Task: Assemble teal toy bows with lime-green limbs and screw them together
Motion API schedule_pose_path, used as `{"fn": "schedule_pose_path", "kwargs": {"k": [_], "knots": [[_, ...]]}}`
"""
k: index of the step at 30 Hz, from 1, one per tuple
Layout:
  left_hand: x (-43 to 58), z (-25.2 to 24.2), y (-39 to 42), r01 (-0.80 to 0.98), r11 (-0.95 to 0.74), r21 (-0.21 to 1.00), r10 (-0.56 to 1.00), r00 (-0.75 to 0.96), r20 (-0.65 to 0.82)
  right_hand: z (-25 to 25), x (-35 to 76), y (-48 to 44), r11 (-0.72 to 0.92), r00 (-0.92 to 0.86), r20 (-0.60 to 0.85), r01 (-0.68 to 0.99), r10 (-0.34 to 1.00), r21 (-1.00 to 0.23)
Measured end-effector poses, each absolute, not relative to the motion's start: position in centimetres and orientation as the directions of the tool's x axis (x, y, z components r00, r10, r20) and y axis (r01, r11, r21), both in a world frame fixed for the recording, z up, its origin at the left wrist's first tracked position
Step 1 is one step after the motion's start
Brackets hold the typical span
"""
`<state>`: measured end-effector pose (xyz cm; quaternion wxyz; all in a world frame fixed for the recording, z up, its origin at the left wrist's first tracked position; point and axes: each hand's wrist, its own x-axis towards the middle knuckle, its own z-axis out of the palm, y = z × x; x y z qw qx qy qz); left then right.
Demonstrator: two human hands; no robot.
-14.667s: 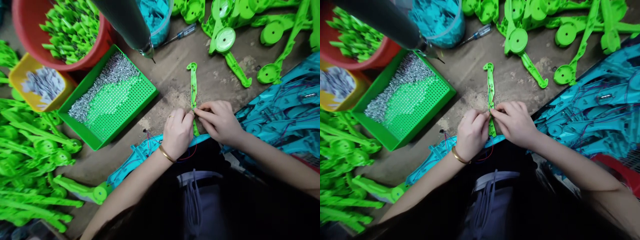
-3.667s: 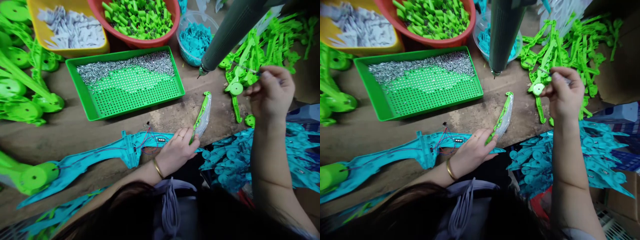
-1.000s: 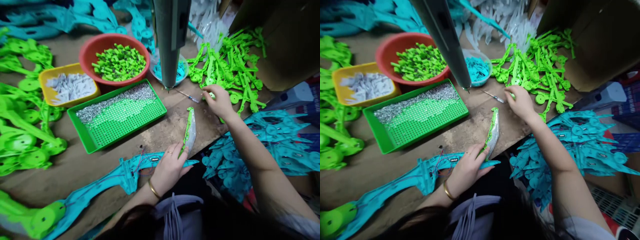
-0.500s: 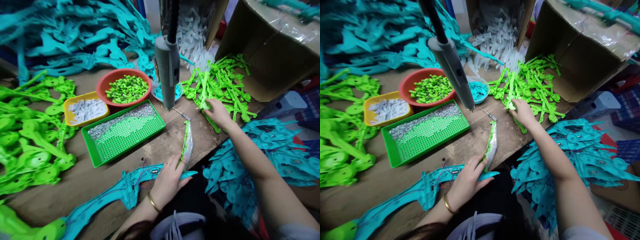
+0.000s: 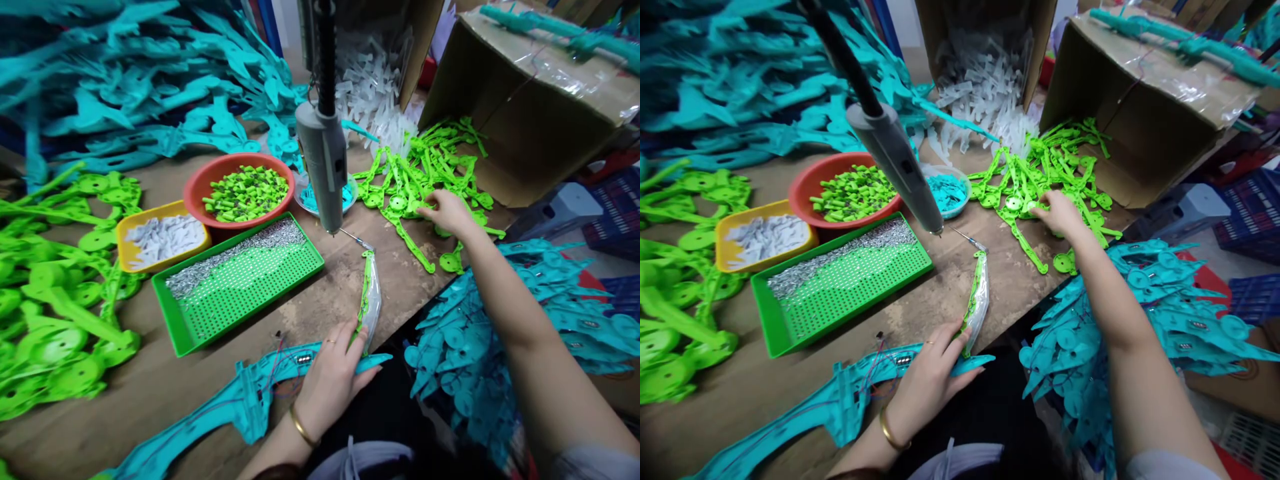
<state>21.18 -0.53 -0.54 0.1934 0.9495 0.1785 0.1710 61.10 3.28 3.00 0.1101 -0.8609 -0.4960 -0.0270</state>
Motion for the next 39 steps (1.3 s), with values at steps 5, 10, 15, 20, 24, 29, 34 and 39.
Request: {"fn": "schedule_pose_path", "kwargs": {"k": [5, 10, 15, 20, 24, 29, 34, 39], "knots": [[21.1, -0.6, -0.5, 0.265, -0.865, 0.427, 0.401, 0.876, 0.267, 1.3, 59.4, 3.0, -0.461, 0.463, 0.166, 0.886, 0.871, -0.054], [21.1, -0.6, -0.5, 0.266, -0.866, 0.424, 0.401, 0.875, 0.270, 2.3, 61.0, 2.8, -0.610, 0.620, 0.232, 0.783, 0.750, -0.119], [21.1, -0.6, -0.4, 0.265, -0.869, 0.419, 0.402, 0.871, 0.283, 4.2, 64.3, 2.2, -0.716, 0.750, 0.213, 0.662, 0.627, -0.222], [21.1, -0.9, -0.5, 0.273, -0.871, 0.409, 0.406, 0.868, 0.285, 5.9, 64.6, -1.2, -0.715, 0.760, 0.184, 0.649, 0.623, -0.258], [21.1, -1.0, -0.5, 0.260, -0.873, 0.412, 0.397, 0.870, 0.292, 6.7, 61.7, -5.2, -0.670, 0.663, -0.112, 0.712, 0.740, -0.211], [21.2, -1.0, -0.4, 0.252, -0.874, 0.416, 0.394, 0.868, 0.303, 5.0, 57.6, -8.0, -0.601, 0.544, -0.276, 0.774, 0.792, -0.198], [21.2, -1.1, -0.3, 0.256, -0.881, 0.397, 0.388, 0.873, 0.297, 3.0, 56.3, -7.1, -0.554, 0.577, 0.022, 0.794, 0.817, -0.251], [21.2, -1.1, -0.4, 0.252, -0.887, 0.387, 0.381, 0.873, 0.305, 1.9, 55.2, -6.2, -0.475, 0.488, 0.050, 0.865, 0.871, -0.164]]}}
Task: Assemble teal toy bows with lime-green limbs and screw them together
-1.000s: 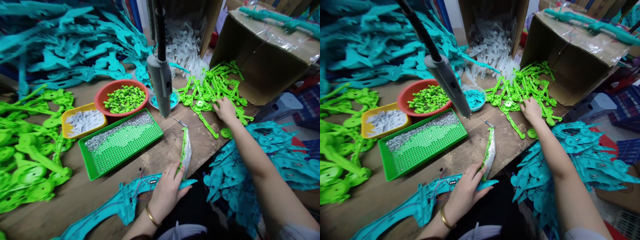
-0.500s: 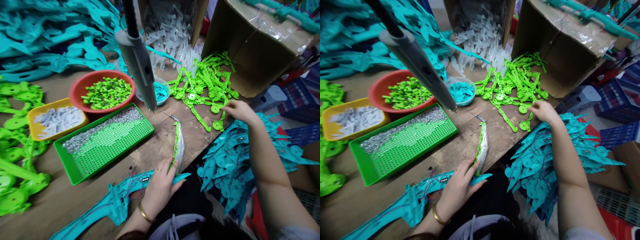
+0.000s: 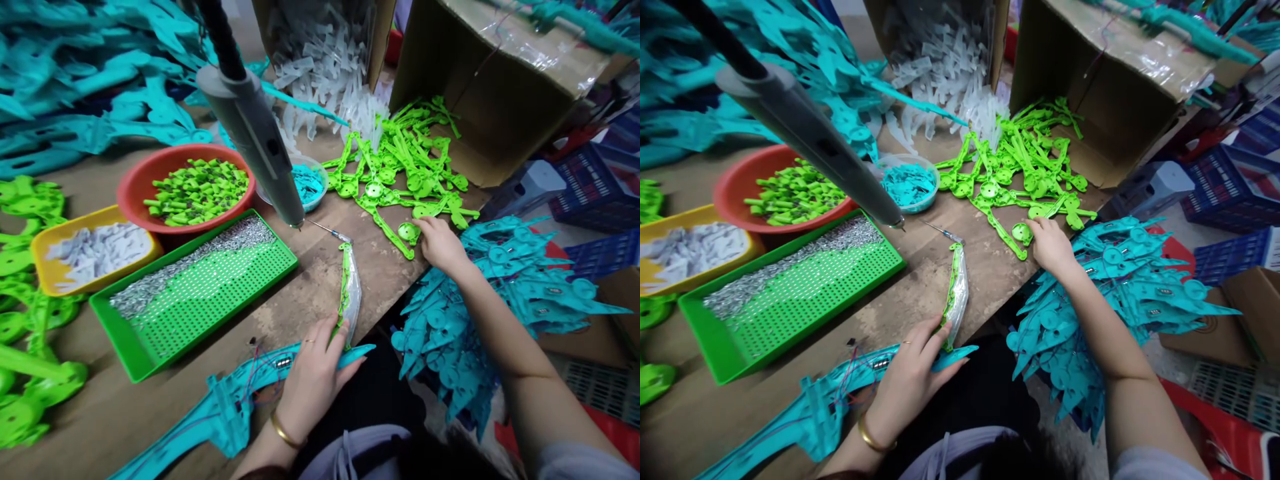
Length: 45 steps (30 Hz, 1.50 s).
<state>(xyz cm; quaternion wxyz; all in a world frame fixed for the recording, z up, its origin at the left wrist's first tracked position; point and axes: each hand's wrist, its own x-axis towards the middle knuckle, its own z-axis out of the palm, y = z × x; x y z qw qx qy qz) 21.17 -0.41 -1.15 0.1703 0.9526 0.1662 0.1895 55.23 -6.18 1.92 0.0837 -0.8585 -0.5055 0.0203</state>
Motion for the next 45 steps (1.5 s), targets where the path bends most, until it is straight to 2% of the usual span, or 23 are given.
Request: {"fn": "schedule_pose_path", "kwargs": {"k": [7, 9, 12, 14, 16, 21, 30, 40, 45], "knots": [[21.1, -1.2, -0.3, 0.241, -0.887, 0.394, 0.371, 0.880, 0.296, 1.9, 56.6, -6.2, -0.476, 0.488, 0.085, 0.870, 0.869, -0.124], [21.1, -1.3, -0.3, 0.238, -0.889, 0.392, 0.368, 0.880, 0.299, 2.4, 58.0, -6.6, -0.538, 0.548, 0.135, 0.836, 0.826, -0.105], [21.1, -1.3, -0.3, 0.240, -0.888, 0.391, 0.370, 0.879, 0.302, 3.2, 60.6, -7.3, -0.690, 0.694, 0.217, 0.716, 0.687, -0.105], [21.1, -1.3, -0.3, 0.244, -0.886, 0.396, 0.375, 0.877, 0.299, 3.7, 62.0, -7.7, -0.755, 0.760, 0.225, 0.643, 0.609, -0.127], [21.0, -1.3, -0.3, 0.244, -0.885, 0.397, 0.375, 0.879, 0.296, 4.0, 62.9, -7.6, -0.769, 0.778, 0.218, 0.623, 0.590, -0.142], [21.0, -1.4, -0.3, 0.247, -0.884, 0.396, 0.377, 0.878, 0.294, 4.2, 62.9, -5.1, -0.686, 0.699, 0.211, 0.714, 0.684, -0.143], [21.2, -1.2, -0.3, 0.247, -0.883, 0.398, 0.382, 0.872, 0.305, 2.1, 60.6, 1.1, -0.541, 0.545, 0.057, 0.838, 0.836, -0.071], [21.0, -1.4, -0.4, 0.268, -0.870, 0.414, 0.405, 0.868, 0.288, 1.3, 60.1, 2.9, -0.448, 0.448, 0.000, 0.894, 0.894, 0.008], [21.1, -1.2, -0.4, 0.255, -0.887, 0.385, 0.384, 0.870, 0.308, 2.1, 59.9, 3.7, -0.441, 0.440, 0.044, 0.897, 0.897, 0.016]]}}
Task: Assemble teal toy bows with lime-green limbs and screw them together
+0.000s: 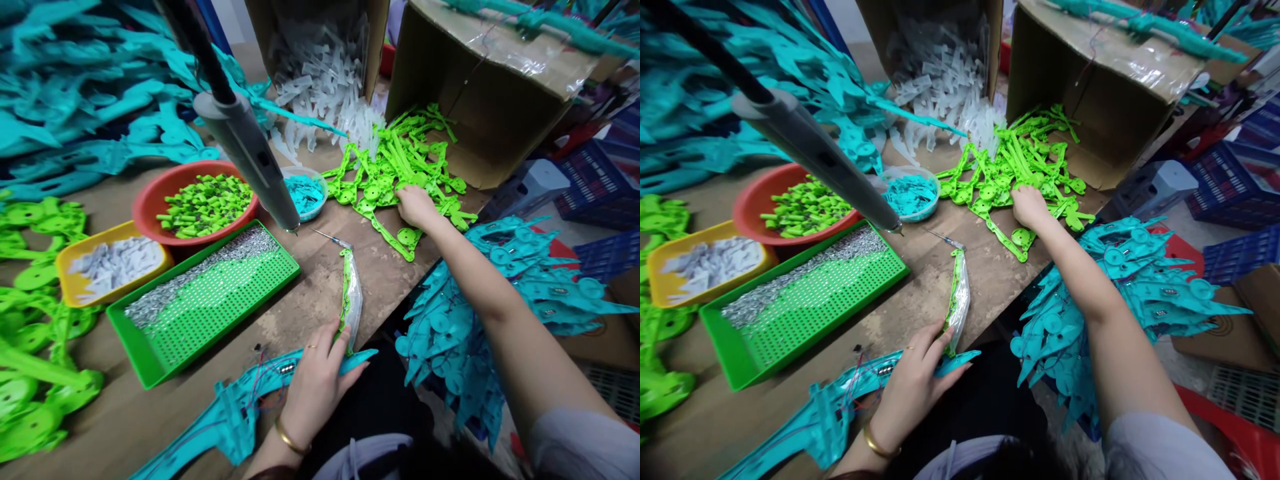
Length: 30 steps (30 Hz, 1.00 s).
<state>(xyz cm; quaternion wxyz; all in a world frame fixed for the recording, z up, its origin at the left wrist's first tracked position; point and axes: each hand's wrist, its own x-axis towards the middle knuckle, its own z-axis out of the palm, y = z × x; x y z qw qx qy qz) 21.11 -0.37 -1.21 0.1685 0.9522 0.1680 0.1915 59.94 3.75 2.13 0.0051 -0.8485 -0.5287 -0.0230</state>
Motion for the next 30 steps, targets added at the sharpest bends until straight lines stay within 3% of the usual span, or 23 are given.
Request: {"fn": "schedule_pose_path", "kwargs": {"k": [7, 12, 17, 22, 30], "knots": [[21.1, -1.3, -0.3, 0.243, -0.888, 0.389, 0.377, 0.870, 0.317, 3.9, 59.1, 4.6, -0.434, 0.437, 0.152, 0.899, 0.887, -0.056], [21.0, -1.7, -0.3, 0.259, -0.880, 0.398, 0.398, 0.860, 0.319, 4.3, 59.2, 5.2, -0.399, 0.419, 0.135, 0.904, 0.898, -0.153], [20.9, -1.5, -0.2, 0.257, -0.887, 0.384, 0.394, 0.855, 0.338, 6.1, 65.3, 4.3, -0.587, 0.637, 0.195, 0.766, 0.746, -0.261], [20.8, -1.5, 0.0, 0.263, -0.904, 0.338, 0.383, 0.850, 0.361, 5.9, 72.2, 2.5, -0.769, 0.826, 0.075, 0.550, 0.559, -0.325], [19.9, -3.9, 1.9, 0.131, -0.983, 0.130, 0.174, 0.890, 0.422, 3.3, 72.9, 4.2, -0.711, 0.763, -0.065, 0.563, 0.643, -0.421]]}}
